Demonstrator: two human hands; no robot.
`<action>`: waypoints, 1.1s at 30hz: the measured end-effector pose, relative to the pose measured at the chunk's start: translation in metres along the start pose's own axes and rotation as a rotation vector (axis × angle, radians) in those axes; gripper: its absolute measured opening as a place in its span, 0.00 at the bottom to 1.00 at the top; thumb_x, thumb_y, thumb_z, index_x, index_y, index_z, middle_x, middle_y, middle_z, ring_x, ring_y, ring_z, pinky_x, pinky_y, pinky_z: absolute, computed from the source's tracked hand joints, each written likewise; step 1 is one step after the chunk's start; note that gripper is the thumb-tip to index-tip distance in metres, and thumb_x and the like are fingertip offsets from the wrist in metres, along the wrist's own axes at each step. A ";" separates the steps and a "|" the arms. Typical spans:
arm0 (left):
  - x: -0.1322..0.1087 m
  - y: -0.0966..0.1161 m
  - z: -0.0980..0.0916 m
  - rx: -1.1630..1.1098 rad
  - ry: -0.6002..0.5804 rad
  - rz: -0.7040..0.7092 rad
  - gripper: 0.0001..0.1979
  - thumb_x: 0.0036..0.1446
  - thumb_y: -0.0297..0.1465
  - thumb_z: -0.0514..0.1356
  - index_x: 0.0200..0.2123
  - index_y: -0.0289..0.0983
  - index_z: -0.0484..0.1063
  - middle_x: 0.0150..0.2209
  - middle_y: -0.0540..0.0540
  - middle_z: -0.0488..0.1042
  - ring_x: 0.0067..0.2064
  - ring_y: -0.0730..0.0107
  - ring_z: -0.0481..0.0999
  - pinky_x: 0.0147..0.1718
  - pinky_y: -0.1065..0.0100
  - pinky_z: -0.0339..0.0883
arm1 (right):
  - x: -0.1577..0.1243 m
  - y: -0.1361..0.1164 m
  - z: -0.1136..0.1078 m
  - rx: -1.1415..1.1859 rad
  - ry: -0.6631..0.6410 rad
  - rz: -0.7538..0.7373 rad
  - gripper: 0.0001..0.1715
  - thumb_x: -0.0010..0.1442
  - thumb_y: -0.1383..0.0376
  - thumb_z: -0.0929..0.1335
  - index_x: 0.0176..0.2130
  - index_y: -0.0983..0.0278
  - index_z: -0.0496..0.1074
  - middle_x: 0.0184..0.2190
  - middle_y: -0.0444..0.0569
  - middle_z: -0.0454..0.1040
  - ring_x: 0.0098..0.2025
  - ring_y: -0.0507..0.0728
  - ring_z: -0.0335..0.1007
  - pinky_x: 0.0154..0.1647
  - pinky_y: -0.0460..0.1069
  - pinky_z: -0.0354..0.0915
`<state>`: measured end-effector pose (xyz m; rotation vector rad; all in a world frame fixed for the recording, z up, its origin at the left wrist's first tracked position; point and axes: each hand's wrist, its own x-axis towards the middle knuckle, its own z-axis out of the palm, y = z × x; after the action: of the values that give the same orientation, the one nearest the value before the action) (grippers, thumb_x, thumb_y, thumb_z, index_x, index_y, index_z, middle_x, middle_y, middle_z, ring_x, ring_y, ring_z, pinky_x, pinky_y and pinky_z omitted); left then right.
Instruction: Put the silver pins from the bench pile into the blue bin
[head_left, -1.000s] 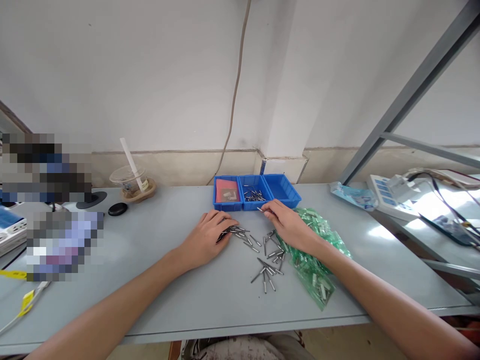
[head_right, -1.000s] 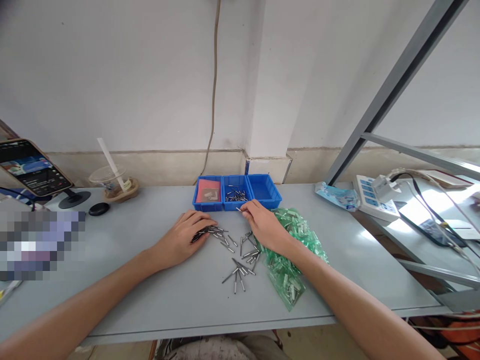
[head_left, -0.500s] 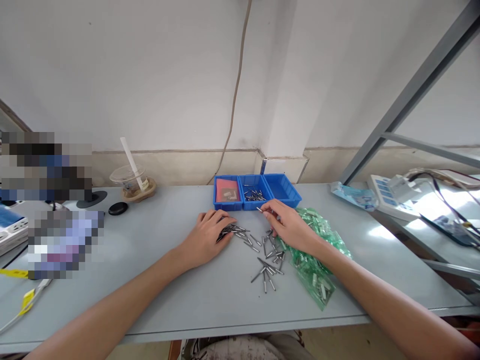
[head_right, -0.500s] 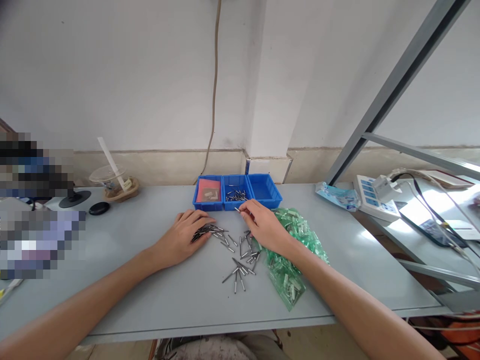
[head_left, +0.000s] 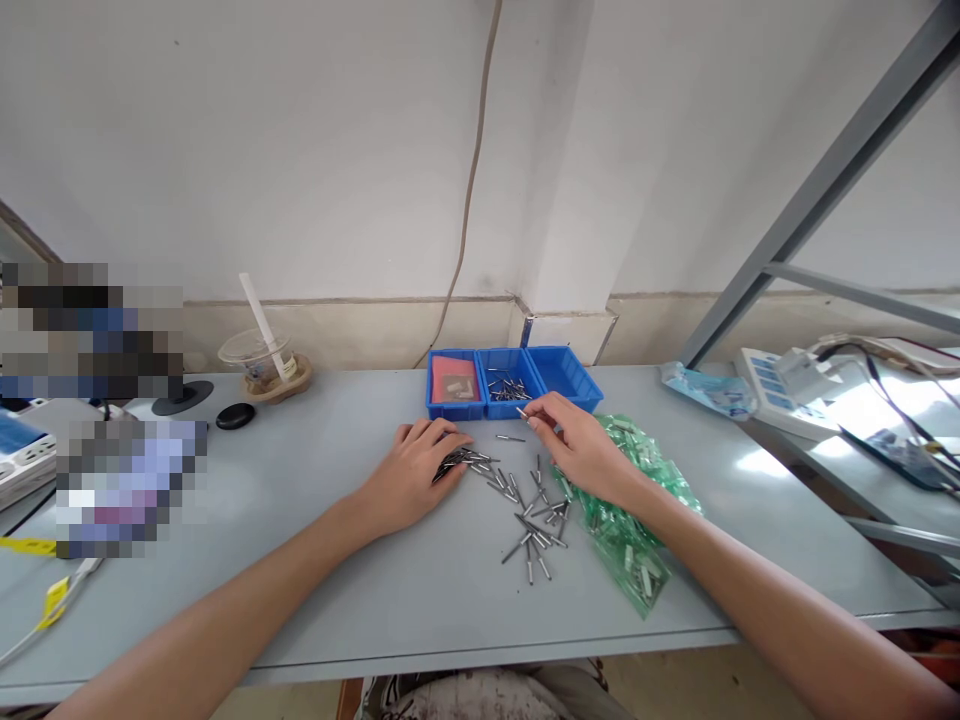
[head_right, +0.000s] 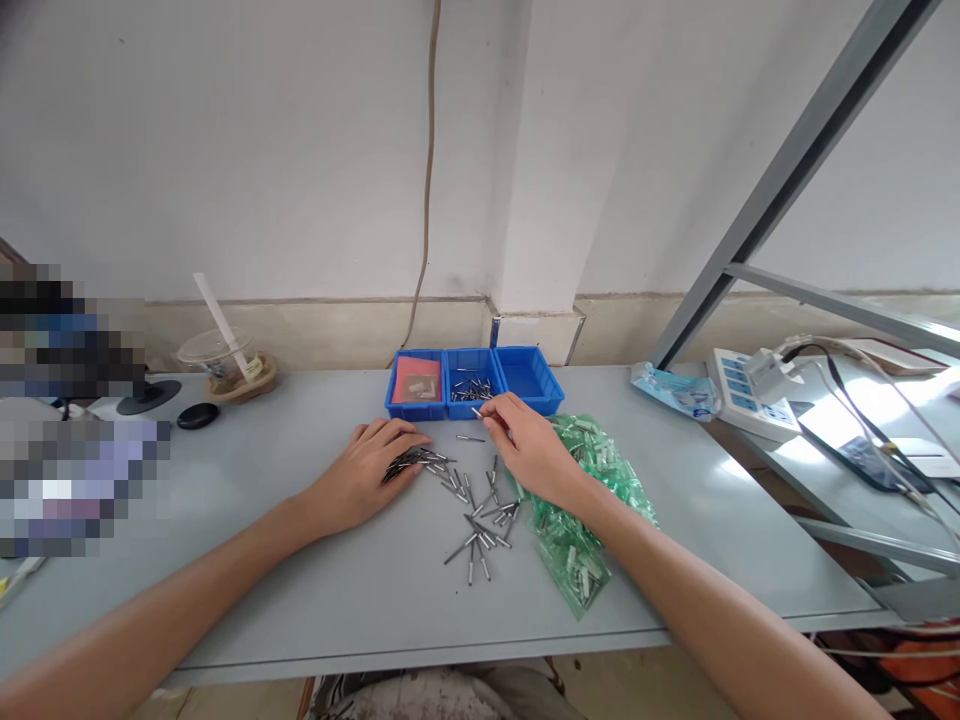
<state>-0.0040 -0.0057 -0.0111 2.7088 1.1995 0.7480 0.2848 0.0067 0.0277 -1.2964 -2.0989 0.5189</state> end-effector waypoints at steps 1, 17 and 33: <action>0.000 0.000 0.000 -0.001 -0.001 0.000 0.15 0.73 0.33 0.58 0.60 0.44 0.71 0.56 0.44 0.74 0.54 0.56 0.71 0.52 0.54 0.63 | 0.000 0.001 0.001 -0.002 -0.020 0.004 0.13 0.76 0.57 0.60 0.47 0.55 0.71 0.44 0.50 0.76 0.38 0.61 0.73 0.41 0.57 0.67; 0.000 0.000 -0.001 -0.011 -0.027 -0.017 0.14 0.74 0.34 0.56 0.60 0.44 0.71 0.57 0.44 0.73 0.55 0.56 0.71 0.53 0.53 0.62 | 0.004 0.013 0.006 -0.031 0.048 0.035 0.12 0.74 0.60 0.61 0.46 0.59 0.71 0.44 0.52 0.77 0.45 0.63 0.74 0.48 0.58 0.68; 0.000 0.000 0.000 -0.015 -0.052 -0.009 0.16 0.75 0.36 0.56 0.63 0.46 0.70 0.59 0.44 0.72 0.56 0.56 0.71 0.55 0.53 0.64 | -0.002 0.003 0.008 0.002 -0.145 -0.043 0.12 0.77 0.59 0.59 0.44 0.56 0.69 0.47 0.49 0.79 0.52 0.63 0.70 0.54 0.59 0.65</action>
<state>-0.0040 -0.0056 -0.0105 2.6915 1.1897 0.6779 0.2822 0.0062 0.0192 -1.2429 -2.2391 0.6126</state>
